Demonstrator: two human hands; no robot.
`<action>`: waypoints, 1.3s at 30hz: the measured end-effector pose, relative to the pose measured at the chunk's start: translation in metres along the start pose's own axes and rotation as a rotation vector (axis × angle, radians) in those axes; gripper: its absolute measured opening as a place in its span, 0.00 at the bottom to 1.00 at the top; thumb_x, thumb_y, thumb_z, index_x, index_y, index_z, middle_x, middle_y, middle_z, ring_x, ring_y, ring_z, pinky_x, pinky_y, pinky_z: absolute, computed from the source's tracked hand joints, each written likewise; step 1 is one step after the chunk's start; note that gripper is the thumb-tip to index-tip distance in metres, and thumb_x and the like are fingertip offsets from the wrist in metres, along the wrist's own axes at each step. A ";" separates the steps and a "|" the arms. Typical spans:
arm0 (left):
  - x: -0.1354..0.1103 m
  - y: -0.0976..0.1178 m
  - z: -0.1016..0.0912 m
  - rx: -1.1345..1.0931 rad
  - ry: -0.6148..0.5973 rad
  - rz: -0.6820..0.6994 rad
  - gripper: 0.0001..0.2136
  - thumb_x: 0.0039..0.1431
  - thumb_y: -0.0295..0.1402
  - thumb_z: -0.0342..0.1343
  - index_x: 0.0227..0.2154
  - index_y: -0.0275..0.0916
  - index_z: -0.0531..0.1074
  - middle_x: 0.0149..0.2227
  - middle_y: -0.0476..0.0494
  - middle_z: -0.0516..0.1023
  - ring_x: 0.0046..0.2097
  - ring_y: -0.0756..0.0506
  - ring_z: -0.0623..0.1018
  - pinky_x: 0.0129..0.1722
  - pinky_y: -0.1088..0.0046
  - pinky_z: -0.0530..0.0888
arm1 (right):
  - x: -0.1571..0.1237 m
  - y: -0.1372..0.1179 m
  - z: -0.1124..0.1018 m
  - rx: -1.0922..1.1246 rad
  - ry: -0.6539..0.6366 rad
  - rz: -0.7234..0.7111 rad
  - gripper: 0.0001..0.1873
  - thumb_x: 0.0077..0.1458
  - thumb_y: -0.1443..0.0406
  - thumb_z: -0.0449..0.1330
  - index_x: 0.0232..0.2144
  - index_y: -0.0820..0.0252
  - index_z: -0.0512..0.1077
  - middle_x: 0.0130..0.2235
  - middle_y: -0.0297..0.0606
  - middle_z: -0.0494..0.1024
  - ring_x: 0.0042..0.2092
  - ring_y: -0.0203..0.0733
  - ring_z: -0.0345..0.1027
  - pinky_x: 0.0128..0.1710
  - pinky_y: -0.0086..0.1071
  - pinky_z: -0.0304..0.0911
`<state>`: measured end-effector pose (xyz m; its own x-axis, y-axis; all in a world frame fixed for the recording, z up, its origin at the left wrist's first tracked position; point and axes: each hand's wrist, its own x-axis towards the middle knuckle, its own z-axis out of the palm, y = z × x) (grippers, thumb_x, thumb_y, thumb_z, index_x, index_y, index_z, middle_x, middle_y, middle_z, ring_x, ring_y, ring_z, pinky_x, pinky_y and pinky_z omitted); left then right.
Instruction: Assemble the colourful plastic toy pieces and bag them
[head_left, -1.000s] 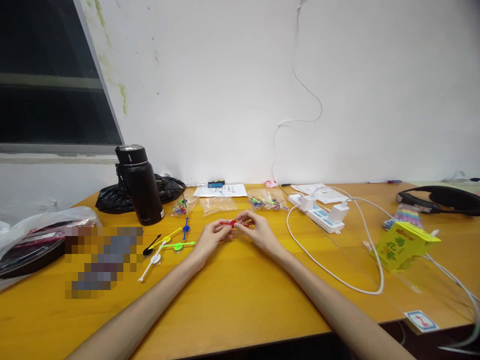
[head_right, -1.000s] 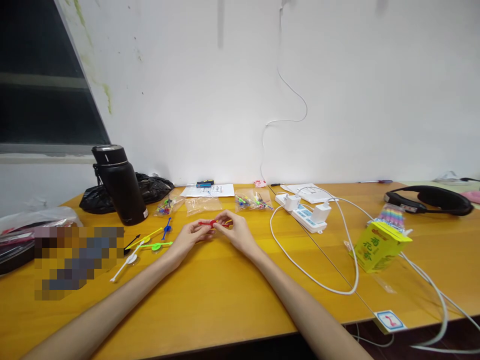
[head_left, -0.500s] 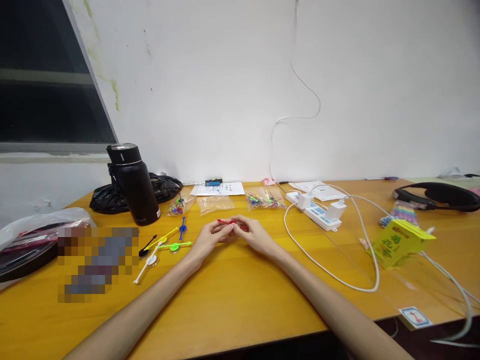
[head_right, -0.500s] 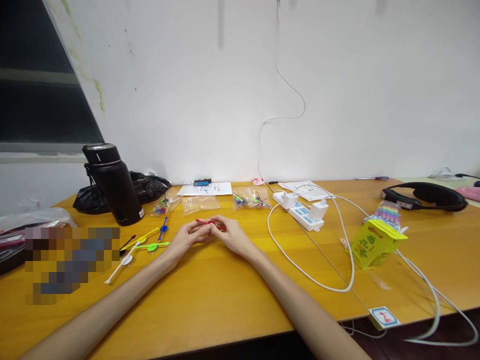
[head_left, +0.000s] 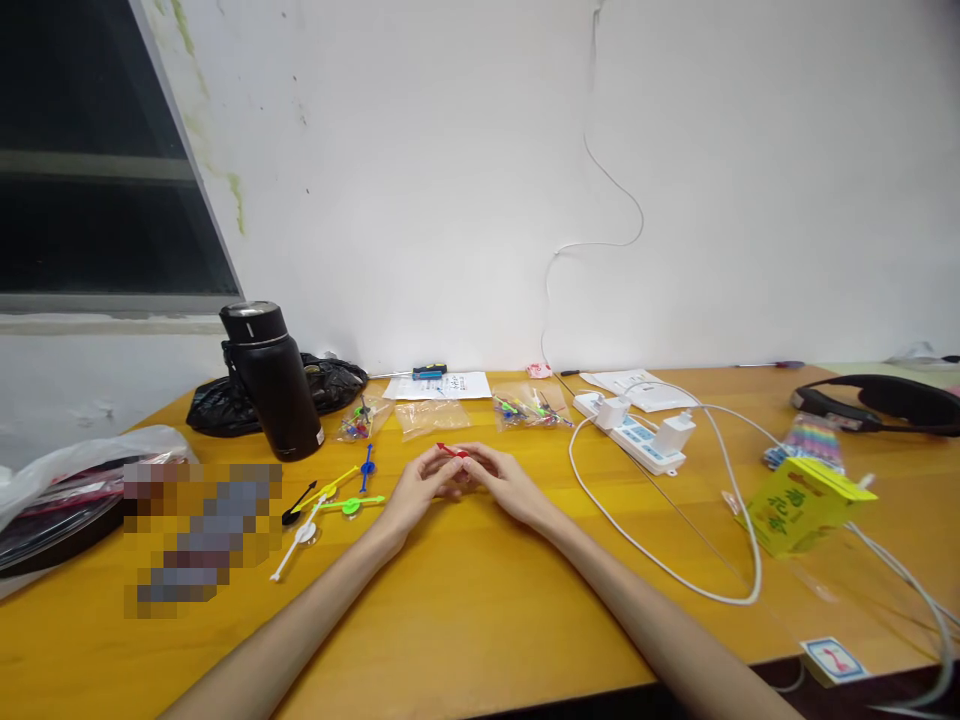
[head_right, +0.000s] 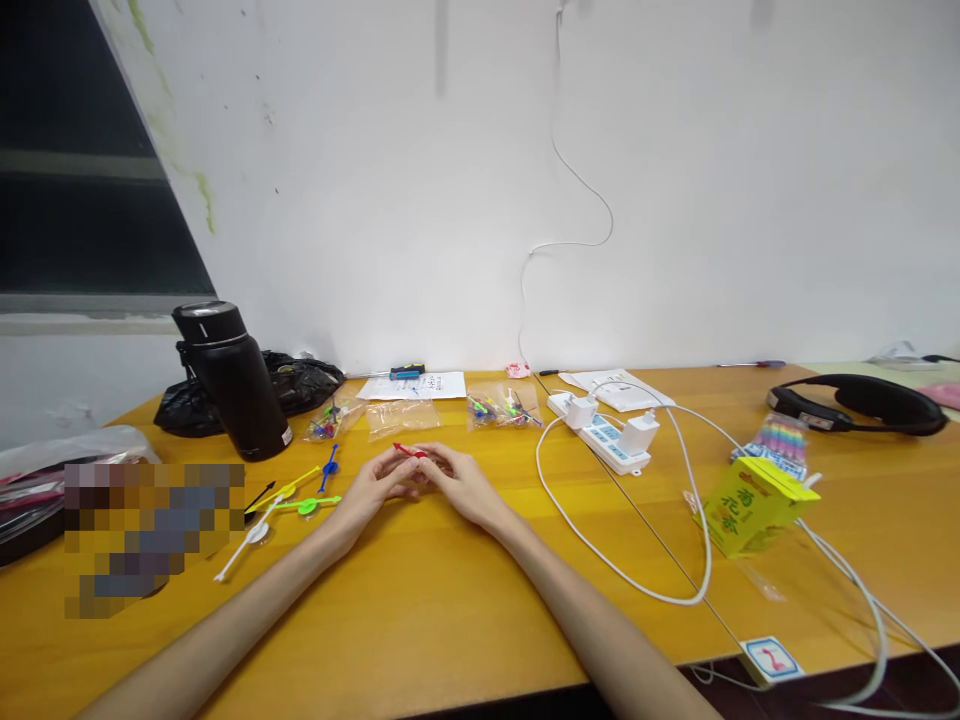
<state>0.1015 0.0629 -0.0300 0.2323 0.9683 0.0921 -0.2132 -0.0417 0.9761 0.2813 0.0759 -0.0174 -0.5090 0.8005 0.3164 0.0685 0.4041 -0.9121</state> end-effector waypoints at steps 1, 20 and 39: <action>-0.001 0.001 0.000 -0.001 0.003 0.007 0.22 0.51 0.47 0.67 0.43 0.38 0.77 0.44 0.39 0.80 0.42 0.44 0.79 0.36 0.71 0.78 | 0.000 -0.001 0.000 -0.009 0.003 -0.004 0.21 0.66 0.52 0.55 0.56 0.51 0.73 0.56 0.39 0.77 0.55 0.46 0.72 0.56 0.39 0.67; -0.130 0.073 -0.075 1.222 0.208 0.056 0.19 0.63 0.52 0.50 0.44 0.46 0.77 0.48 0.44 0.81 0.50 0.37 0.78 0.53 0.60 0.70 | 0.005 0.030 -0.005 0.008 0.059 0.052 0.25 0.67 0.49 0.49 0.47 0.63 0.72 0.37 0.43 0.80 0.35 0.38 0.72 0.37 0.32 0.65; -0.137 0.046 -0.111 1.541 0.280 0.003 0.17 0.64 0.48 0.47 0.42 0.50 0.80 0.48 0.43 0.78 0.50 0.34 0.71 0.49 0.57 0.66 | 0.003 0.028 -0.006 -0.033 0.024 0.054 0.21 0.67 0.53 0.51 0.44 0.63 0.73 0.36 0.42 0.80 0.36 0.39 0.72 0.40 0.32 0.65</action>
<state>-0.0457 -0.0447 -0.0196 0.0188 0.9737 0.2272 0.9665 -0.0759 0.2450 0.2868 0.0926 -0.0402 -0.4834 0.8316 0.2736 0.1238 0.3743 -0.9190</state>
